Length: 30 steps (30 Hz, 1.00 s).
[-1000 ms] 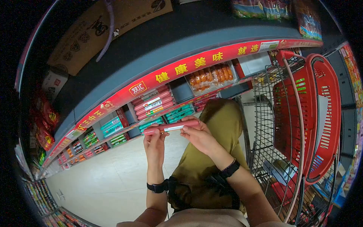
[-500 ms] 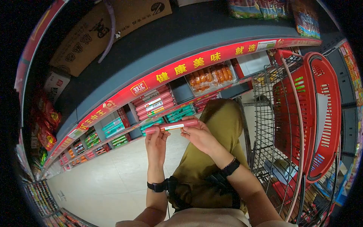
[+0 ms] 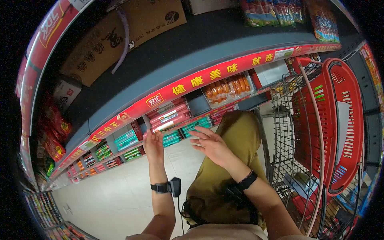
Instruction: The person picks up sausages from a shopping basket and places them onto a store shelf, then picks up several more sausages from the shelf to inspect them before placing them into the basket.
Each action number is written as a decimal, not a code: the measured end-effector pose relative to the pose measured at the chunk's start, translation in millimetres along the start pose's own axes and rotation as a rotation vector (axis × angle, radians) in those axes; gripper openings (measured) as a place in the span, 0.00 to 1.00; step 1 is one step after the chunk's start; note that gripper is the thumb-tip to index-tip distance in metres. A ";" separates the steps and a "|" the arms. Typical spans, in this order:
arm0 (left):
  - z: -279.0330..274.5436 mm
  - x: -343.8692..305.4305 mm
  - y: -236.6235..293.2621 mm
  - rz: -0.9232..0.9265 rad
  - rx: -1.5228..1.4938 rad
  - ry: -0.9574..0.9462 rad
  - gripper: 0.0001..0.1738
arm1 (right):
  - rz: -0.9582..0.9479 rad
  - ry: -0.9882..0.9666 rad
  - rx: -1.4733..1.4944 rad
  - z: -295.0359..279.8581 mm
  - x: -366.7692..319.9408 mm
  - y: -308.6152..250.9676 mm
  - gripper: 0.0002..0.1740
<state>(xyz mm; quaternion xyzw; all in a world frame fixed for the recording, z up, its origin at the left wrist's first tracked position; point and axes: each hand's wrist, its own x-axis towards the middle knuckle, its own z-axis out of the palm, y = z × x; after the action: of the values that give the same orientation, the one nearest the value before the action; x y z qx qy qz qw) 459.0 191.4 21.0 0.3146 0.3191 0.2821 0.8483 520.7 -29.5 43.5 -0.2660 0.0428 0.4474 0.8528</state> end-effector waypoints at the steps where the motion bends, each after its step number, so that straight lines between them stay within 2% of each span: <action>1: 4.3 10.5 2.9 0.022 0.017 -0.012 0.11 | 0.013 -0.011 -0.010 -2.3 0.5 0.3 0.27; 2: 7.9 18.3 5.9 -0.037 0.045 -0.012 0.17 | 0.012 -0.014 -0.012 -3.2 -0.3 0.6 0.27; 3: 8.5 18.0 6.1 -0.034 0.044 -0.015 0.17 | 0.010 -0.011 -0.013 -3.5 -1.3 1.1 0.26; 6: 13.3 12.9 1.9 -0.005 0.113 0.017 0.28 | -0.002 -0.010 -0.014 -3.8 -1.4 -0.6 0.25; 9: 9.9 -6.0 -12.5 0.006 0.245 -0.007 0.29 | 0.000 0.007 -0.002 -3.1 -2.3 -0.3 0.23; 10: 5.4 -8.0 -19.4 0.047 0.372 -0.102 0.27 | 0.011 0.005 -0.004 -3.0 -1.8 -0.9 0.22; 11: 3.6 -3.8 -23.9 0.041 0.378 -0.106 0.27 | 0.007 0.011 0.001 -2.7 -1.0 -1.0 0.22; 13: 9.3 3.0 -29.6 0.282 0.937 -0.227 0.24 | 0.049 0.013 0.021 -1.7 -1.2 0.1 0.20; 14: 14.4 7.5 -32.6 0.544 1.143 -0.272 0.23 | 0.048 0.012 0.022 -2.8 -0.9 0.8 0.20; 15: 21.5 13.3 -35.7 0.548 1.142 -0.271 0.23 | 0.042 0.002 0.028 -4.3 -0.1 1.3 0.20; 17: 29.9 24.5 -42.3 0.900 1.665 -0.269 0.26 | 0.031 -0.011 0.038 -5.2 -1.0 2.7 0.20; 18: 33.1 32.5 -46.7 1.007 1.808 -0.225 0.28 | 0.021 -0.012 0.035 -5.4 0.1 0.6 0.19; 19: 32.8 38.7 -49.3 1.011 1.807 -0.241 0.28 | 0.011 -0.004 0.039 -5.9 -2.0 1.1 0.19; 21: 35.5 58.9 -53.0 0.910 2.035 -0.183 0.28 | 0.007 -0.004 0.047 -7.9 -3.3 1.1 0.19; 22: 35.1 72.9 -55.2 1.070 2.000 -0.180 0.26 | 0.021 -0.011 0.053 -8.6 -3.4 1.2 0.19; 25: 39.5 93.4 -56.3 1.182 1.904 -0.213 0.24 | 0.028 -0.002 0.068 -7.9 -4.0 -1.4 0.18; 27: 40.2 104.9 -46.7 1.111 1.924 -0.293 0.23 | 0.030 0.003 0.063 -8.9 -1.6 -0.9 0.18; 28: 39.3 110.3 -41.3 0.876 1.989 -0.433 0.24 | 0.040 0.004 0.049 -9.3 -1.1 0.0 0.17; 30: 40.0 110.3 -39.2 0.648 2.035 -0.559 0.25 | 0.038 -0.002 0.052 -10.3 0.4 1.9 0.17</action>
<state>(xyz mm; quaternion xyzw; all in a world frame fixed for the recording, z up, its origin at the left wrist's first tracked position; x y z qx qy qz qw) 568.8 227.0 -23.2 0.9873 0.1014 0.0157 0.1213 521.1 -33.4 33.7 -0.2425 0.0584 0.4628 0.8507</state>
